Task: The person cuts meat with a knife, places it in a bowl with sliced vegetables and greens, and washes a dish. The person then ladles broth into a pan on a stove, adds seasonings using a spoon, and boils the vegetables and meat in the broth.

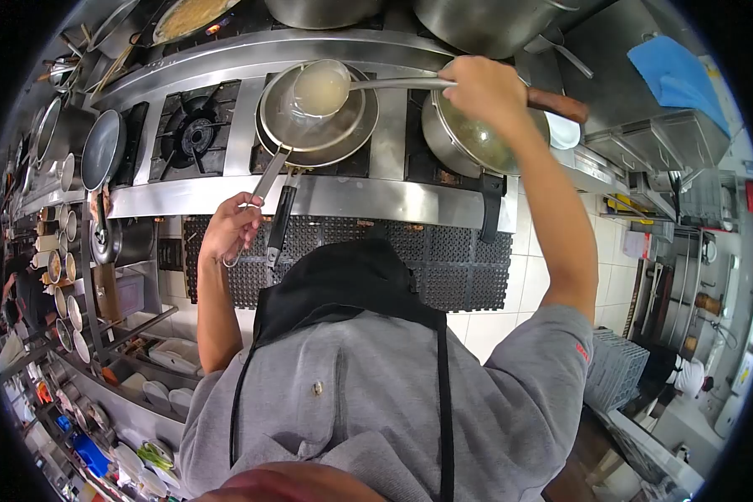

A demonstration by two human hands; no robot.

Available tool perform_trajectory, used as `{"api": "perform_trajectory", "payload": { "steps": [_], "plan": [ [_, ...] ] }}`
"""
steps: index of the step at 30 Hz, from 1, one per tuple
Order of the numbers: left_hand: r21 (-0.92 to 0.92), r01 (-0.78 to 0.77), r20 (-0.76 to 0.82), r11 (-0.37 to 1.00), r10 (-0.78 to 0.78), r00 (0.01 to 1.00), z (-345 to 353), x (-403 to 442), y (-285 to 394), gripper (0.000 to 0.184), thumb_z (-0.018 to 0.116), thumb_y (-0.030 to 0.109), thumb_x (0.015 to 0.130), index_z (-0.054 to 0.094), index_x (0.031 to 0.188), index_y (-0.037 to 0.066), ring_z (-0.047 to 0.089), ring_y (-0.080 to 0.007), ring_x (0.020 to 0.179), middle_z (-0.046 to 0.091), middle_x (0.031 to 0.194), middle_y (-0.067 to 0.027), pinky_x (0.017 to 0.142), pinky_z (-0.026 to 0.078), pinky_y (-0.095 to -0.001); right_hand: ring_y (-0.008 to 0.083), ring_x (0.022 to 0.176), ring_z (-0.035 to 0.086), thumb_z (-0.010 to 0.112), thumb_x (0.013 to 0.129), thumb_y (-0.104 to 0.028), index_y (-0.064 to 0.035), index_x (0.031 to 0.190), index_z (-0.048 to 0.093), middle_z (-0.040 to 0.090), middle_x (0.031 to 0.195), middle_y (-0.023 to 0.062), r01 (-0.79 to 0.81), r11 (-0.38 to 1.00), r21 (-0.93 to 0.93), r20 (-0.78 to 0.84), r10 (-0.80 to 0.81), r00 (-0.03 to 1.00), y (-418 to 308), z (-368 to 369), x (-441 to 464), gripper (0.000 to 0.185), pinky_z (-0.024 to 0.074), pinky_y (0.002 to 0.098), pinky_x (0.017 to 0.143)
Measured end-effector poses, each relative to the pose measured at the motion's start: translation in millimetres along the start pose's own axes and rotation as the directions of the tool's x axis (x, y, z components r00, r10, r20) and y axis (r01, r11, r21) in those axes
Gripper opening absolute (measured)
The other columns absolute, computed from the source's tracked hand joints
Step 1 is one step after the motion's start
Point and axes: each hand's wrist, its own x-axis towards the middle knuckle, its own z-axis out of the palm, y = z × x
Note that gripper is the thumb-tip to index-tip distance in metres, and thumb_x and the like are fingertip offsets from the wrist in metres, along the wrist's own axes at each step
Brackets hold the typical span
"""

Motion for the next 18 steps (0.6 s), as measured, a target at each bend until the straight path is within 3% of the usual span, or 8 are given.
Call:
{"api": "perform_trajectory", "payload": {
  "steps": [2,3,5,9,11,13,15,18],
  "plan": [
    [0.007,0.001,0.009,1.000,-0.001,1.000,2,5,-5,0.024,0.060,0.004,0.084,0.049,0.104,-0.002,0.044,-0.0072,0.044,0.053,0.065,-0.0029,0.036,0.035,-0.0213,0.0225,0.074,0.063,0.063,0.083,-0.017,-0.0139,0.106,0.072,0.064,0.087,0.0057,0.057,0.894,-0.444,-0.097,-0.111,0.989,-17,5,-9,0.025,0.0486,0.0358,0.064],
    [-0.014,0.010,0.019,1.000,-0.009,1.000,4,7,-8,0.024,0.059,0.003,0.083,0.049,0.104,-0.003,0.044,-0.0075,0.044,0.053,0.064,-0.0032,0.036,0.035,-0.0215,0.0225,0.074,0.063,0.063,0.083,-0.017,-0.0139,0.106,0.072,0.064,0.087,0.0057,0.057,0.894,-0.445,-0.096,-0.111,0.989,-16,2,-15,0.025,0.0486,0.0358,0.064],
    [-0.033,0.015,0.036,0.999,-0.014,0.999,9,11,-10,0.024,0.059,0.003,0.083,0.049,0.105,-0.003,0.045,-0.0079,0.044,0.053,0.064,-0.0035,0.036,0.035,-0.0217,0.0175,0.076,0.061,0.062,0.079,-0.014,-0.0208,0.109,0.070,0.062,0.088,0.0008,0.040,0.670,-0.741,-0.376,-0.463,0.802,-2,-15,-22,0.032,0.0475,0.0335,0.065],
    [0.008,0.043,-0.034,0.999,-0.043,0.998,18,10,-8,0.024,0.059,0.004,0.082,0.053,0.105,-0.002,0.047,-0.0104,0.046,0.054,0.065,-0.0047,0.039,0.037,-0.0245,0.0164,0.069,0.059,0.063,0.076,-0.012,-0.0198,0.101,0.069,0.062,0.081,-0.0007,-0.192,0.550,-0.813,-0.531,-0.564,0.633,62,-99,-33,0.027,0.0464,0.0324,0.061],
    [0.106,0.028,-0.072,0.994,-0.020,0.997,21,9,-9,0.020,0.059,0.009,0.086,0.055,0.103,0.001,0.047,-0.0105,0.046,0.053,0.064,-0.0035,0.037,0.037,-0.0249,0.0156,0.071,0.059,0.069,0.076,-0.015,-0.0376,0.128,0.060,0.063,0.090,-0.0065,-0.331,0.564,-0.756,-0.614,-0.437,0.657,101,-138,-38,0.057,0.0476,0.0304,0.063],
    [0.084,0.046,-0.080,0.995,-0.039,0.996,27,6,-7,0.016,0.060,0.017,0.092,0.055,0.098,0.003,0.047,-0.0095,0.046,0.052,0.064,-0.0026,0.037,0.037,-0.0245,0.0187,0.068,0.061,0.067,0.078,-0.010,-0.0270,0.117,0.067,0.064,0.085,-0.0019,-0.376,0.534,-0.757,-0.629,-0.442,0.640,111,-169,-29,0.043,0.0482,0.0325,0.060],
    [0.007,0.024,-0.097,1.000,-0.023,0.995,32,7,-10,0.013,0.058,0.010,0.091,0.052,0.100,0.003,0.046,-0.0090,0.044,0.053,0.065,-0.0030,0.036,0.036,-0.0231,0.0227,0.070,0.062,0.063,0.082,-0.017,-0.0069,0.095,0.071,0.064,0.075,0.0094,-0.398,0.527,-0.751,-0.639,-0.430,0.638,133,-187,-3,0.019,0.0486,0.0371,0.058],
    [-0.072,-0.001,-0.084,0.997,-0.005,0.996,39,9,-15,0.015,0.058,0.007,0.091,0.050,0.102,0.003,0.045,-0.0092,0.043,0.053,0.066,-0.0034,0.035,0.035,-0.0223,0.0280,0.084,0.064,0.057,0.082,-0.018,-0.0068,0.088,0.070,0.065,0.082,0.0113,-0.450,0.475,-0.756,-0.614,-0.280,0.738,197,-172,70,0.018,0.0492,0.0407,0.067]
  ]
}}
